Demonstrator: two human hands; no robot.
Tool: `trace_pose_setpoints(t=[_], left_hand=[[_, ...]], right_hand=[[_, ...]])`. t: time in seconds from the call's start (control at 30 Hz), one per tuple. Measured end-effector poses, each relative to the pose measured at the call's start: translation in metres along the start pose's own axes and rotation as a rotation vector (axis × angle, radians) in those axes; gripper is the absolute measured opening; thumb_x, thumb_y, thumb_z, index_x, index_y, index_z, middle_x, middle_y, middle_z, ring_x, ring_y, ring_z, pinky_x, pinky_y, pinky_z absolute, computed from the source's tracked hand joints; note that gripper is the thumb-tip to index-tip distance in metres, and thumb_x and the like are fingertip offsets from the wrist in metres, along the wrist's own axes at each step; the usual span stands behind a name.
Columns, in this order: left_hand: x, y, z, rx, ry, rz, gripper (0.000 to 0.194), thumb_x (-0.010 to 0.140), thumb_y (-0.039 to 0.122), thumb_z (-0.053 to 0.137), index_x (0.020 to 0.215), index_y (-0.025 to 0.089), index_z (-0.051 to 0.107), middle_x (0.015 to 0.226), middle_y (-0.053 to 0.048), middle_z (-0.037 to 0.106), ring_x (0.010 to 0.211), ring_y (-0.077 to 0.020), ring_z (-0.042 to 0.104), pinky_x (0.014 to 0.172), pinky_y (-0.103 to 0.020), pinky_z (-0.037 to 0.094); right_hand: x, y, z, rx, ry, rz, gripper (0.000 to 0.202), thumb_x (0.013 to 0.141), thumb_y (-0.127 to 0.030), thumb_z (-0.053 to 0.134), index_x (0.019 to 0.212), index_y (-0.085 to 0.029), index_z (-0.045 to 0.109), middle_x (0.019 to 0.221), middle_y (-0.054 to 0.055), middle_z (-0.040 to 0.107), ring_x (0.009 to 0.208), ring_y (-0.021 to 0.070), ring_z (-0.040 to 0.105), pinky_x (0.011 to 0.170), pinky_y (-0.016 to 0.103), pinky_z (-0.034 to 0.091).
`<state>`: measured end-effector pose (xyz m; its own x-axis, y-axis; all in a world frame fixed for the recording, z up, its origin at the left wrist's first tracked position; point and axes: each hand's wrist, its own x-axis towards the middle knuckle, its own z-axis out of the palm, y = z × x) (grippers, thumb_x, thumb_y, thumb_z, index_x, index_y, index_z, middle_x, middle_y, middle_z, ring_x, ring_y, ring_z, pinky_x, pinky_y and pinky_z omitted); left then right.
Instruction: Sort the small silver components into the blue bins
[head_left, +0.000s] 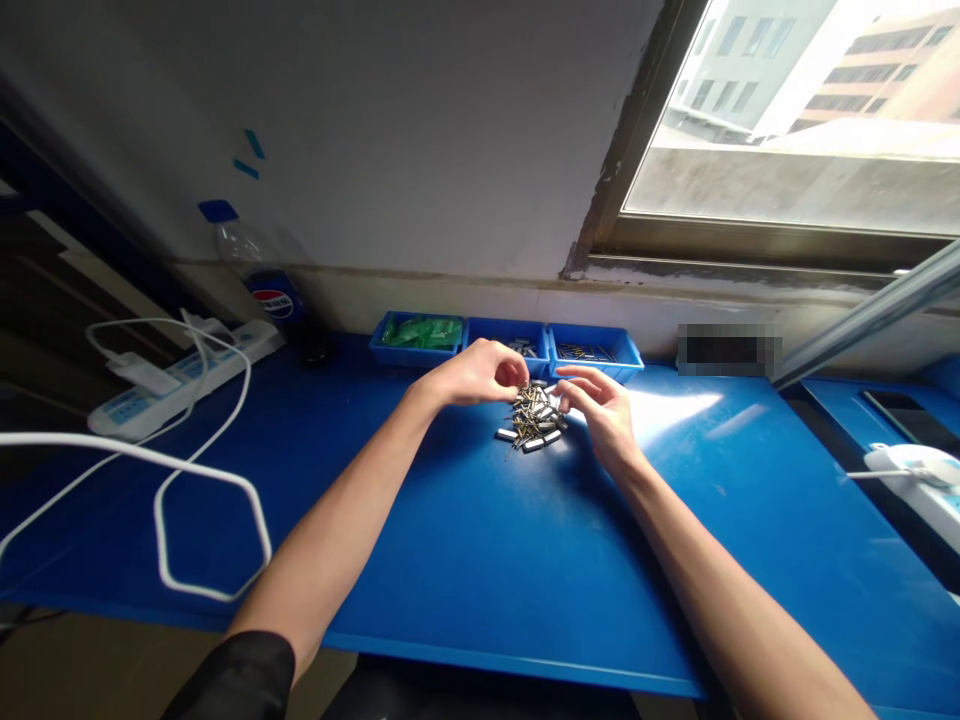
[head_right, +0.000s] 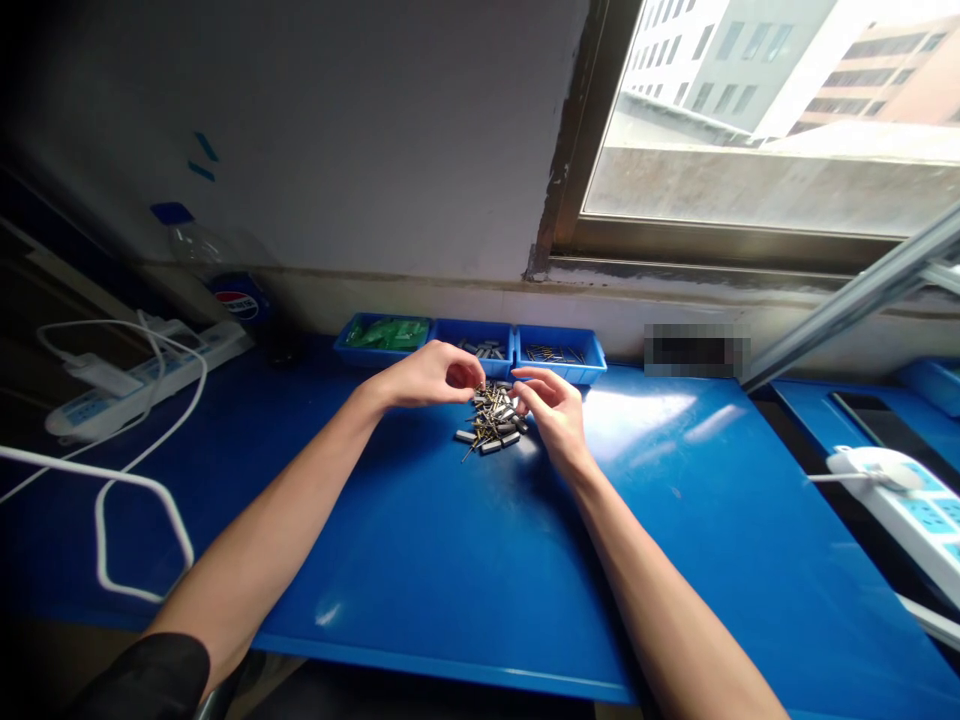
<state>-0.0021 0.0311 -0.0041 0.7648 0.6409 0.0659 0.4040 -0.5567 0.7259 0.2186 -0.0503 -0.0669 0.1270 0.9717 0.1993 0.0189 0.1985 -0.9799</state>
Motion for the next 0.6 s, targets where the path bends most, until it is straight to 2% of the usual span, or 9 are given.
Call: trace_pose_setpoints(t=[0.13, 0.4, 0.6], left_hand=[[0.000, 0.001, 0.003, -0.128, 0.078, 0.053, 0.035, 0.074, 0.017, 0.074, 0.108, 0.017, 0.069, 0.081, 0.000, 0.073, 0.075, -0.0141, 0.070, 0.072, -0.022, 0.055], [0.002, 0.005, 0.008, -0.139, 0.156, 0.079, 0.030, 0.073, 0.022, 0.080, 0.099, 0.017, 0.064, 0.084, -0.001, 0.070, 0.075, -0.0132, 0.069, 0.069, -0.021, 0.055], [0.003, 0.011, 0.009, -0.069, 0.157, 0.095, 0.022, 0.075, 0.021, 0.079, 0.092, 0.015, 0.066, 0.080, -0.002, 0.070, 0.074, -0.0137, 0.068, 0.068, -0.021, 0.053]], right_hand=[[-0.002, -0.006, 0.004, 0.014, -0.030, 0.038, 0.035, 0.079, -0.048, 0.082, 0.105, -0.024, 0.076, 0.083, 0.003, 0.076, 0.067, 0.0179, 0.065, 0.071, 0.036, 0.056], [-0.002, -0.011, 0.009, 0.014, -0.114, 0.117, 0.037, 0.076, -0.048, 0.086, 0.101, -0.021, 0.081, 0.075, 0.003, 0.075, 0.062, 0.0170, 0.063, 0.062, 0.033, 0.051], [-0.002, -0.009, 0.007, 0.010, -0.115, 0.115, 0.035, 0.075, -0.049, 0.086, 0.095, -0.021, 0.083, 0.076, 0.004, 0.077, 0.064, 0.0181, 0.065, 0.067, 0.035, 0.054]])
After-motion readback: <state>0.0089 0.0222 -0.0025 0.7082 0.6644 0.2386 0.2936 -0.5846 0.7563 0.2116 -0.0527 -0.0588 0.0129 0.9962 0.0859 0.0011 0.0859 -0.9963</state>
